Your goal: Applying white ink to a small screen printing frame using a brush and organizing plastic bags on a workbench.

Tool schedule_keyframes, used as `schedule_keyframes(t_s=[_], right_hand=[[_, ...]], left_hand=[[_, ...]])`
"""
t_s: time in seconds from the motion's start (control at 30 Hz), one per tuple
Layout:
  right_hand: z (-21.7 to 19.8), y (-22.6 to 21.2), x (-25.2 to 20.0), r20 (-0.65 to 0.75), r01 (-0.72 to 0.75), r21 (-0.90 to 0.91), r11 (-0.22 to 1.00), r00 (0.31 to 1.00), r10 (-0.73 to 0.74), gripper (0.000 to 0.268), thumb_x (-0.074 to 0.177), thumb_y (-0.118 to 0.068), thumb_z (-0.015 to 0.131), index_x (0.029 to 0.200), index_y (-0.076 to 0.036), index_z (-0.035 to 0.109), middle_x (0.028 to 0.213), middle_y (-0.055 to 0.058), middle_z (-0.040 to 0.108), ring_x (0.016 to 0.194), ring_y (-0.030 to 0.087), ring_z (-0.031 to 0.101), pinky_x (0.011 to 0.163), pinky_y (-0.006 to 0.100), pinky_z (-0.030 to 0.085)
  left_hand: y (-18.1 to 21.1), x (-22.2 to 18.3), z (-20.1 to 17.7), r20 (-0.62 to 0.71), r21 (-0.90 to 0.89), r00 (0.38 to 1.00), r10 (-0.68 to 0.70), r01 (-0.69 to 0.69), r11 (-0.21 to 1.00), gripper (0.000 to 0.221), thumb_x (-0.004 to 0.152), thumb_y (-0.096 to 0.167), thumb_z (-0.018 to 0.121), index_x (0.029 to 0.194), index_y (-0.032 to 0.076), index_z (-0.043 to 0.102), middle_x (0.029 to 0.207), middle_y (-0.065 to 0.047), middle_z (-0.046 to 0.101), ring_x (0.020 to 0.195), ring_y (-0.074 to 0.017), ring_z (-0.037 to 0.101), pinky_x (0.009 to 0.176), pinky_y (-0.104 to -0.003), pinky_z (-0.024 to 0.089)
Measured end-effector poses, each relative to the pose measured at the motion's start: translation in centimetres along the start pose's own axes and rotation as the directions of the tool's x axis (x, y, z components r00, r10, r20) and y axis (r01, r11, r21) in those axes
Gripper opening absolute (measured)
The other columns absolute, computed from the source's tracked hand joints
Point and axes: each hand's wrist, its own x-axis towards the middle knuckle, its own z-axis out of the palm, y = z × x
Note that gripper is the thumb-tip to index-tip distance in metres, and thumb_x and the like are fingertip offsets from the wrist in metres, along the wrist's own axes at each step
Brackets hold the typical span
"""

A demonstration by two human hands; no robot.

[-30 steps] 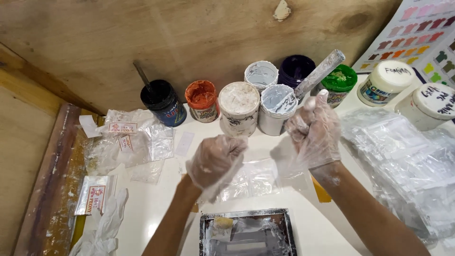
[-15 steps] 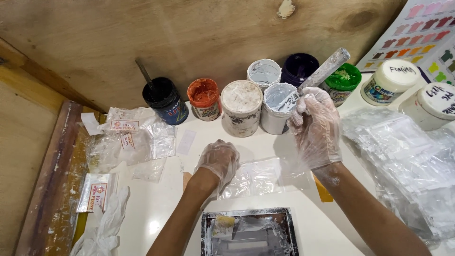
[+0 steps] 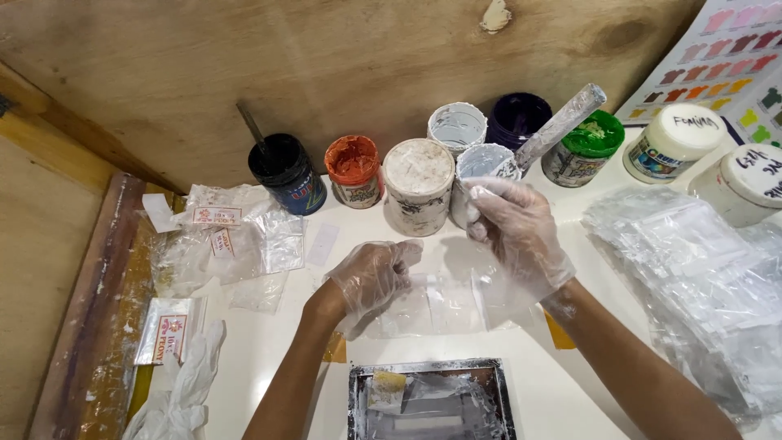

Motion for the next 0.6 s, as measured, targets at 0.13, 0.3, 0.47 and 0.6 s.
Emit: schedule_keyframes(t_s=[0.13, 0.3, 0.47, 0.6], right_hand=[[-2.6, 3.1, 0.9, 0.309, 0.017, 0.050, 0.999, 0.951, -0.032, 0.031, 0.096, -0.015, 0.063, 0.111, 0.010, 0.070, 0.078, 0.028, 0.069, 0.058, 0.024, 0.065, 0.048, 0.027, 0.049], [-2.5, 3.2, -0.2, 0.658, 0.062, 0.059, 0.996, 0.748, -0.086, 0.032, 0.092, -0.019, 0.067, 0.091, 0.012, 0.076, 0.070, 0.028, 0.073, 0.053, 0.027, 0.070, 0.044, 0.032, 0.054], [-1.9, 2.2, -1.6, 0.961, 0.015, -0.249, 0.969, 0.129, 0.245, 0.018, 0.096, -0.004, 0.067, 0.096, 0.013, 0.075, 0.071, 0.023, 0.072, 0.055, 0.025, 0.066, 0.048, 0.031, 0.054], [-1.0, 2.8, -1.8, 0.697, 0.101, -0.716, 0.691, 0.048, 0.716, 0.053, 0.081, -0.029, 0.075, 0.128, -0.008, 0.066, 0.130, 0.015, 0.072, 0.119, 0.028, 0.071, 0.093, 0.039, 0.065]], left_hand=[[6.1, -4.4, -2.8, -0.054, 0.014, 0.994, 0.094, -0.093, 0.996, 0.048, 0.094, 0.009, 0.068, 0.141, 0.012, 0.063, 0.094, -0.014, 0.072, 0.093, -0.0271, 0.069, 0.087, -0.040, 0.058], [9.3, -7.9, -4.5, -0.147, 0.077, 0.953, 0.265, -0.256, 0.964, 0.043, 0.090, 0.005, 0.072, 0.133, 0.006, 0.069, 0.090, -0.016, 0.076, 0.089, -0.0266, 0.070, 0.086, -0.038, 0.056], [10.0, -9.8, -5.9, -0.343, -0.013, 0.868, 0.359, -0.387, 0.922, 0.032, 0.096, 0.011, 0.068, 0.127, 0.004, 0.071, 0.080, -0.012, 0.074, 0.072, -0.0183, 0.068, 0.074, -0.033, 0.061], [8.8, -10.2, -6.4, -0.528, 0.132, 0.612, 0.588, -0.625, 0.769, 0.038, 0.096, 0.008, 0.068, 0.132, -0.001, 0.061, 0.098, -0.013, 0.077, 0.084, -0.0179, 0.080, 0.077, -0.023, 0.069]])
